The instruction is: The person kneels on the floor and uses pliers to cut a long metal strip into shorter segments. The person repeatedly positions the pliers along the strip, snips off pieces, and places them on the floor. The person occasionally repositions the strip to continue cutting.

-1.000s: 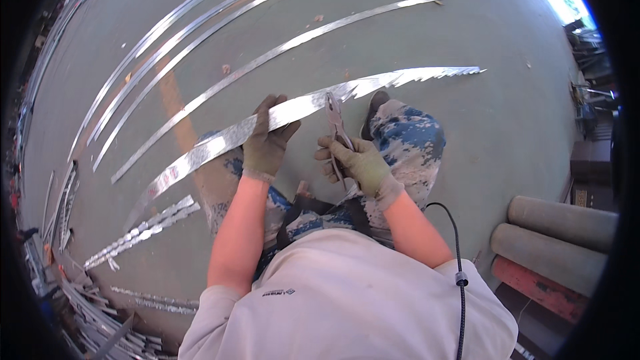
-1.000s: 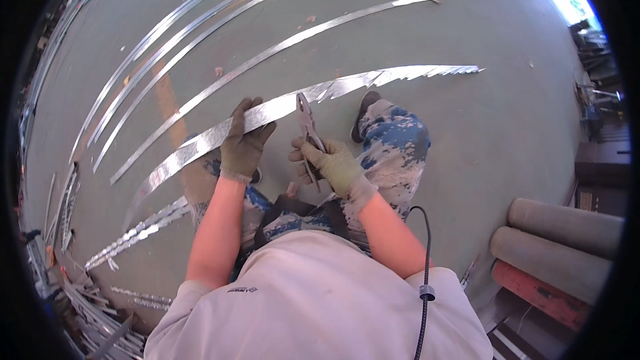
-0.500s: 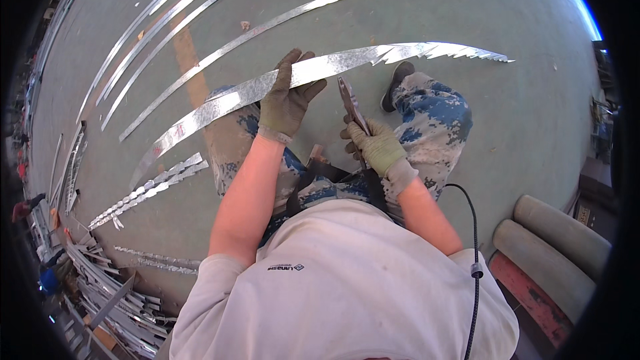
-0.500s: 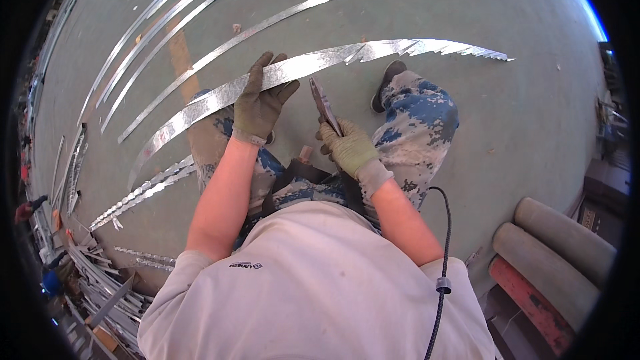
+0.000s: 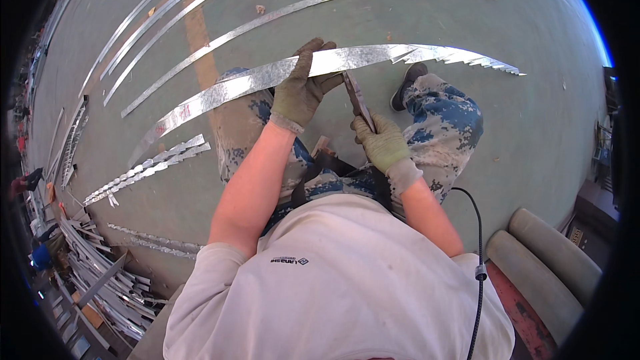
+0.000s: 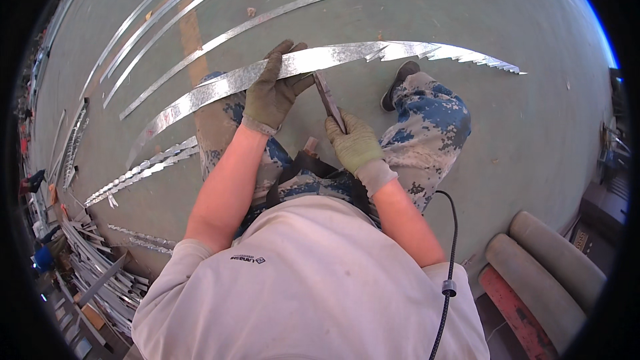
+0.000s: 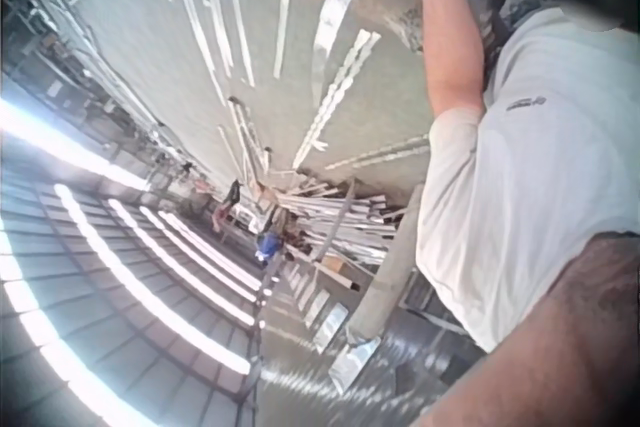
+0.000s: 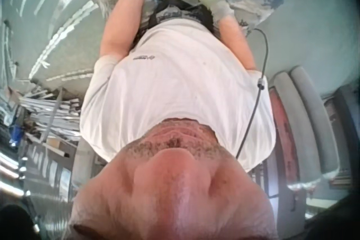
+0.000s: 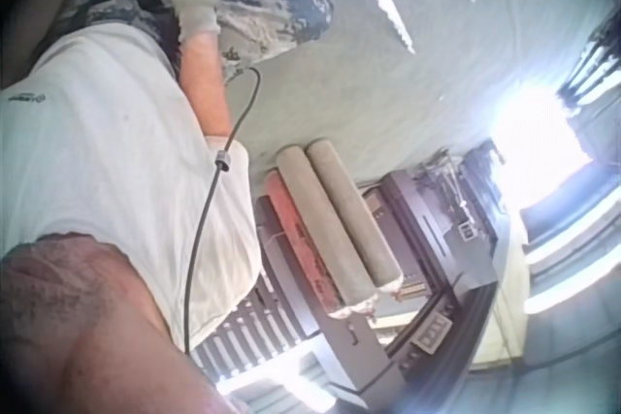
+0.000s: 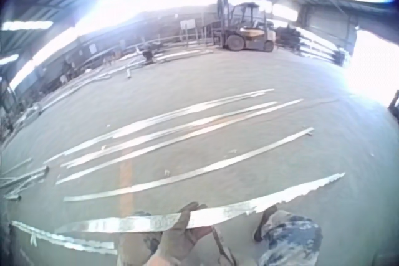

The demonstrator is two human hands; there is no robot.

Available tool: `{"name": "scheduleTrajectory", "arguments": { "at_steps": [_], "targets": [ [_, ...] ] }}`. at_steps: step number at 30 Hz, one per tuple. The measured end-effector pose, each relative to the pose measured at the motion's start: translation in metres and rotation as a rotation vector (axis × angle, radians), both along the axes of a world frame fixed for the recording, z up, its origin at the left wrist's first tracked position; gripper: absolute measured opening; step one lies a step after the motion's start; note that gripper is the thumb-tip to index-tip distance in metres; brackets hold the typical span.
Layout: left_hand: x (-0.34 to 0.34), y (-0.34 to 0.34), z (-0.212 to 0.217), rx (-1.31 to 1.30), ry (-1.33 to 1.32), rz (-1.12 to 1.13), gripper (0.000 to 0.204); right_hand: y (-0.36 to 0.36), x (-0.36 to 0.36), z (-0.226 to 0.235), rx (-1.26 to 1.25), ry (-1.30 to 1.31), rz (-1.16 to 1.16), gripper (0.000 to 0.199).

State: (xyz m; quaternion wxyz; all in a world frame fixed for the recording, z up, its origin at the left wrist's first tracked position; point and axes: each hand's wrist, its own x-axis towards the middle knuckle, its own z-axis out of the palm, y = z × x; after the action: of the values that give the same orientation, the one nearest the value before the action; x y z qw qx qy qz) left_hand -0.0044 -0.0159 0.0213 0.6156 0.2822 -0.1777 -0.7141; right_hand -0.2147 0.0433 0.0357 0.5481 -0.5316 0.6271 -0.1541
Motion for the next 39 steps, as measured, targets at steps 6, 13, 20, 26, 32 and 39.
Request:
{"name": "scheduleTrajectory", "arguments": {
  "at_steps": [6, 13, 20, 26, 32, 39],
  "targets": [
    [-0.001, -0.001, -0.003, -0.002, 0.032, 0.025, 0.042, -0.008, 0.006, 0.013, -0.01, 0.042, 0.032, 0.043],
    [0.0, 0.0, 0.0, 0.021, 0.011, 0.024, 0.041, -0.004, 0.008, 0.009, -0.114, 0.111, 0.029, 0.043],
    [0.0, 0.0, -0.002, 0.019, 0.003, 0.027, 0.04, -0.002, 0.009, -0.002, -0.256, 0.189, 0.05, 0.04],
    [0.0, -0.001, -0.004, 0.005, 0.016, 0.017, 0.04, 0.004, 0.009, -0.023, -0.182, 0.084, -0.016, 0.037],
    [0.001, 0.0, -0.002, 0.018, 0.021, 0.024, 0.04, 0.003, 0.015, -0.003, 0.12, -0.17, -0.117, 0.038],
    [-0.001, 0.0, 0.002, 0.015, 0.005, 0.017, 0.041, -0.002, 0.017, 0.006, 0.239, -0.2, -0.134, 0.038]
  ]
}}
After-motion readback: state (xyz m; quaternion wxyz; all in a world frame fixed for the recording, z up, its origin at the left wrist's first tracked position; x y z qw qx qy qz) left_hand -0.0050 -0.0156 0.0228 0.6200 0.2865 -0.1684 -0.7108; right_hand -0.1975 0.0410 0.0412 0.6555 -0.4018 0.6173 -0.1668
